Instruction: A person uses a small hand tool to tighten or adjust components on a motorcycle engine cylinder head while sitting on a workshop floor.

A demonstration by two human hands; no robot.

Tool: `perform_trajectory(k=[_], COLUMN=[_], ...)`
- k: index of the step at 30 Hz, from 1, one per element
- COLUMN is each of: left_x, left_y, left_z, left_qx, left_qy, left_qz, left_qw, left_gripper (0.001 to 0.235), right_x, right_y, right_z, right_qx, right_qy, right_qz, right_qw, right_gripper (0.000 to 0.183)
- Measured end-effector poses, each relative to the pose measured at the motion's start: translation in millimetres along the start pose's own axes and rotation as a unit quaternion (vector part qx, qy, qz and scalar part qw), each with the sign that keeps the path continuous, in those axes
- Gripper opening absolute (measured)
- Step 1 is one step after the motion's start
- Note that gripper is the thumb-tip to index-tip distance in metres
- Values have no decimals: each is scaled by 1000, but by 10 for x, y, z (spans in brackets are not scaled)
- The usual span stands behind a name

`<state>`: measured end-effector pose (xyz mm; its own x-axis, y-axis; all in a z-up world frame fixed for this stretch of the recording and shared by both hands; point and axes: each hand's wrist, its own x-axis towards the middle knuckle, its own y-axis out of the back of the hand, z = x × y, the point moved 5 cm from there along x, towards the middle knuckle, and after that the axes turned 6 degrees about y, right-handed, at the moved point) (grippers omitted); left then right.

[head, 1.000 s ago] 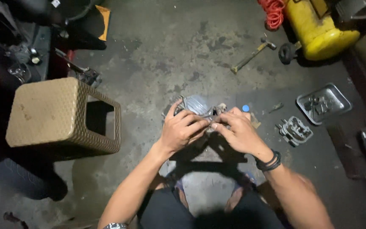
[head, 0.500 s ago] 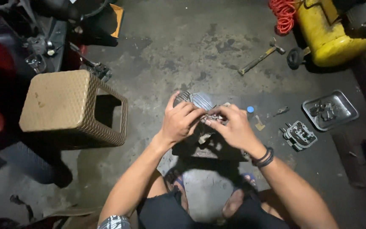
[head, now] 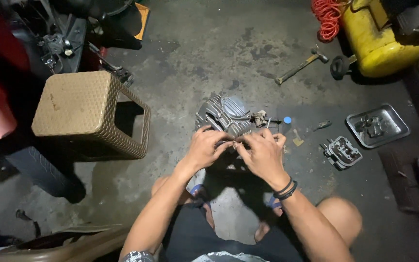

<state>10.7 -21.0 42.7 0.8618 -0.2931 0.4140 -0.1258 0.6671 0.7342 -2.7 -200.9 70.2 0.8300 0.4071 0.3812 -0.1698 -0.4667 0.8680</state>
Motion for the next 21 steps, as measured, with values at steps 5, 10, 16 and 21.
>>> perform_trajectory(k=[5,10,16,21], left_x=[36,190,330,361], left_y=[38,239,-58,-270], left_z=[-75,-196,-604,-710], left_qx=[-50,-97,-223,-192], left_qy=[51,305,404,410], left_qz=[19,79,95,35], left_qw=[997,944,882,891], left_gripper=[32,79,83,107], right_x=[-73,-87,-41,28], right_y=[-115,-181,-292,-222], right_z=[135,242,247,125], right_qx=[9,-2,13,20], right_qy=[-43,-72,-76,-65], right_qz=[31,66,77,103], right_qw=[999,995,994,992], right_gripper=[10,12,24,37])
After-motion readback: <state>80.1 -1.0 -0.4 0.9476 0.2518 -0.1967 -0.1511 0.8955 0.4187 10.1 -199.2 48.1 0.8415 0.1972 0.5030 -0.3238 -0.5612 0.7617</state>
